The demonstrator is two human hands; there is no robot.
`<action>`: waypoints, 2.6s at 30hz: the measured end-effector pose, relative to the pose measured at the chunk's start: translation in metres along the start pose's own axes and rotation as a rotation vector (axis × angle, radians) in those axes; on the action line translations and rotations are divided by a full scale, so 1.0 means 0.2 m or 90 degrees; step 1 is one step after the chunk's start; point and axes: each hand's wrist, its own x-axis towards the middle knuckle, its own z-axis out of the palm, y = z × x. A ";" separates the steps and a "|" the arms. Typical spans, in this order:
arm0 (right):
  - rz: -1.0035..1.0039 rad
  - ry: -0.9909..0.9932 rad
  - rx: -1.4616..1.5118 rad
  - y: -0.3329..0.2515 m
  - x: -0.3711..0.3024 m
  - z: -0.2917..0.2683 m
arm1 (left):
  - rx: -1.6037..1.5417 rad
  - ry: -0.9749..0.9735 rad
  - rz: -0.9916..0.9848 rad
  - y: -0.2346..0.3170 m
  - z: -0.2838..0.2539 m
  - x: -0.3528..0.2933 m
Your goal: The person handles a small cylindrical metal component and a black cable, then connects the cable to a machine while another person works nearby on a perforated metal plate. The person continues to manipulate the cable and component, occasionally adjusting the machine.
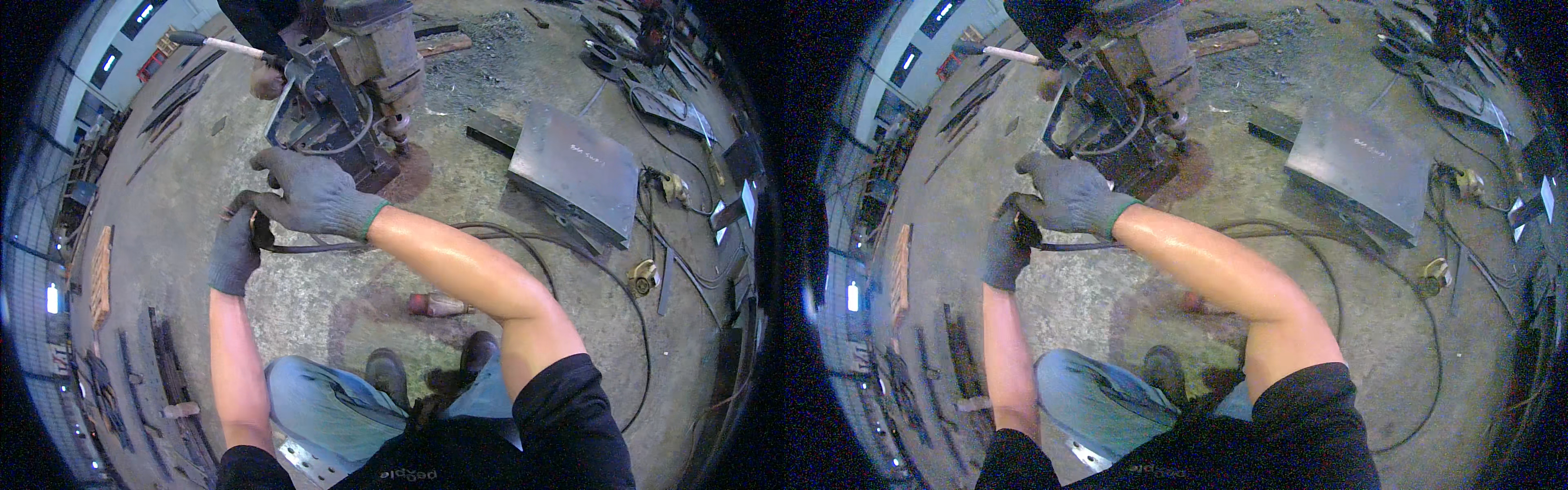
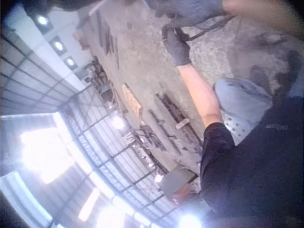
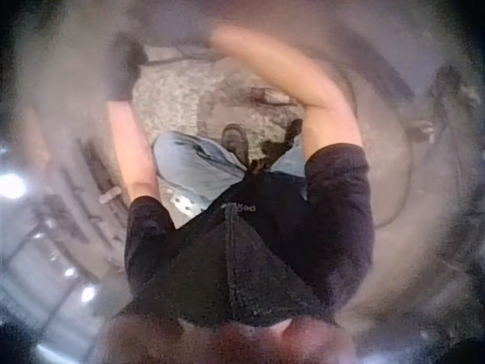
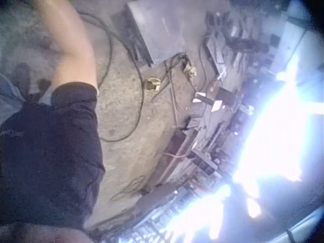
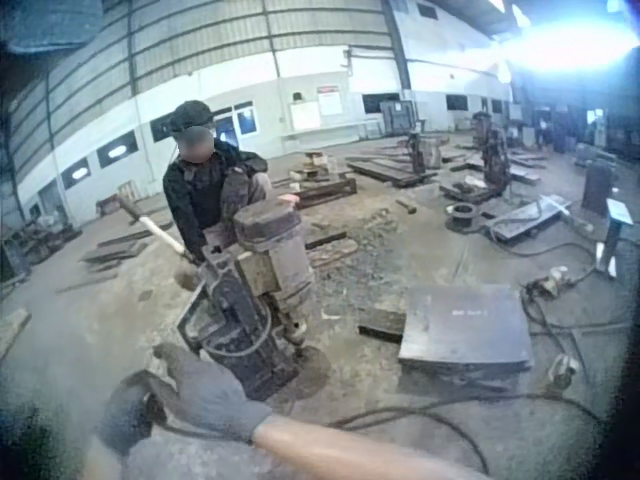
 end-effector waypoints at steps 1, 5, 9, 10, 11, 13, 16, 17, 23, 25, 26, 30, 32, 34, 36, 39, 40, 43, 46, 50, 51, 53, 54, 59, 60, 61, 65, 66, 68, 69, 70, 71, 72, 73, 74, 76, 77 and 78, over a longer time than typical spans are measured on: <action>-0.017 -0.032 0.027 0.01 0.01 0.00 | -0.045 0.036 -0.045 -0.02 0.00 0.00; -0.091 -0.104 0.046 0.11 0.05 -0.01 | -0.114 0.027 -0.102 -0.02 0.04 0.02; -0.075 -0.116 0.094 0.11 0.05 -0.01 | -0.191 -0.034 -0.090 -0.03 0.02 0.01; -0.088 -0.105 0.038 0.10 0.04 -0.01 | -0.208 -0.009 -0.096 -0.02 0.04 0.00; -0.098 -0.093 -0.018 0.09 0.03 -0.02 | -0.225 0.015 -0.104 -0.02 0.06 -0.01; -0.135 -0.061 -0.090 0.12 0.05 0.01 | -0.136 -0.005 -0.082 0.02 0.10 -0.01; 0.007 -0.094 0.074 0.21 0.05 0.05 | 0.039 -0.013 -0.026 0.02 0.12 0.02; 0.191 -0.171 0.287 0.14 0.04 0.02 | 0.107 -0.001 -0.006 0.01 0.10 0.01; 0.027 -0.069 0.052 0.05 0.01 -0.05 | -0.094 0.023 -0.071 -0.01 0.07 0.01; -0.061 -0.106 0.038 0.09 0.05 -0.04 | -0.152 0.005 -0.101 -0.04 0.02 0.04; -0.104 -0.124 0.033 0.09 0.06 -0.04 | -0.178 -0.003 -0.118 -0.05 0.00 0.04; -0.111 -0.148 -0.021 0.09 0.06 -0.04 | -0.172 -0.019 -0.125 -0.05 0.01 0.02; -0.111 -0.135 -0.092 0.08 0.05 -0.04 | -0.157 0.028 -0.113 -0.03 0.06 0.01; -0.094 -0.148 -0.127 0.06 0.04 -0.06 | -0.147 0.011 -0.125 -0.05 0.04 0.02; -0.075 -0.159 -0.167 0.03 0.03 -0.07 | -0.161 -0.019 -0.138 -0.06 0.01 0.03; -0.040 -0.166 -0.170 0.03 0.03 -0.05 | -0.064 -0.066 -0.079 -0.07 -0.05 0.03; -0.027 -0.168 -0.144 0.05 0.05 -0.02 | 0.059 -0.079 -0.001 -0.10 -0.09 0.04; -0.263 -0.150 -0.265 0.26 0.08 0.02 | 0.233 -0.093 0.076 -0.14 -0.05 0.05; -0.156 -0.209 -0.223 0.38 0.12 0.03 | 0.166 -0.045 0.025 -0.18 -0.06 0.07; 0.197 -0.155 0.176 0.23 0.04 -0.13 | -0.080 0.123 -0.152 -0.15 -0.01 0.10; 0.175 -0.133 0.170 0.20 0.04 -0.16 | -0.082 0.119 -0.153 -0.14 0.00 0.12; 0.267 -0.174 0.131 0.14 0.05 -0.17 | -0.090 0.141 -0.167 -0.14 0.02 0.13; 0.311 -0.180 0.119 0.18 0.05 -0.16 | -0.102 0.162 -0.174 -0.17 0.05 0.15; 0.607 -0.307 0.185 0.17 -0.02 -0.20 | 0.098 0.130 -0.203 -0.15 0.30 -0.03; 0.609 -0.284 0.159 0.13 -0.08 -0.22 | 0.192 0.110 -0.227 -0.14 0.36 -0.11; 0.612 -0.260 0.131 0.12 -0.19 -0.23 | 0.283 0.086 -0.250 -0.14 0.44 -0.20; 0.741 -0.257 0.184 -0.26 -0.38 -0.40 | 0.443 -0.217 -0.422 0.31 0.63 -0.56; 0.778 -0.237 0.171 -0.33 -0.47 -0.40 | 0.328 -0.162 -0.382 0.30 0.67 -0.71; 0.856 -0.142 0.356 -0.60 -0.45 -0.48 | 0.165 -0.037 -0.339 0.35 0.71 -0.94; 0.850 -0.081 0.451 -0.70 -0.46 -0.50 | 0.117 0.034 -0.334 0.45 0.71 -1.00; 0.840 -0.020 0.546 -0.78 -0.49 -0.51 | 0.069 0.104 -0.332 0.54 0.70 -1.02; 0.821 0.040 0.640 -0.85 -0.46 -0.50 | 0.065 0.158 -0.374 0.66 0.67 -1.01; 0.696 -0.034 0.508 -0.93 -0.39 -0.48 | 0.066 0.211 -0.416 0.80 0.62 -0.98; 0.569 -0.103 0.375 -1.03 -0.30 -0.47 | 0.067 0.265 -0.458 0.90 0.57 -0.96; 0.441 -0.169 0.241 -1.12 -0.19 -0.47 | 0.166 0.251 -0.426 0.94 0.49 -0.94; 0.394 -0.387 0.053 -1.24 0.07 -0.47 | 0.360 0.219 -0.360 0.98 0.32 -0.89; 0.380 -0.374 0.055 -1.28 0.14 -0.43 | 0.388 0.224 -0.352 1.01 0.25 -0.85; 0.364 -0.360 0.055 -1.30 0.21 -0.39 | 0.398 0.224 -0.329 1.05 0.19 -0.79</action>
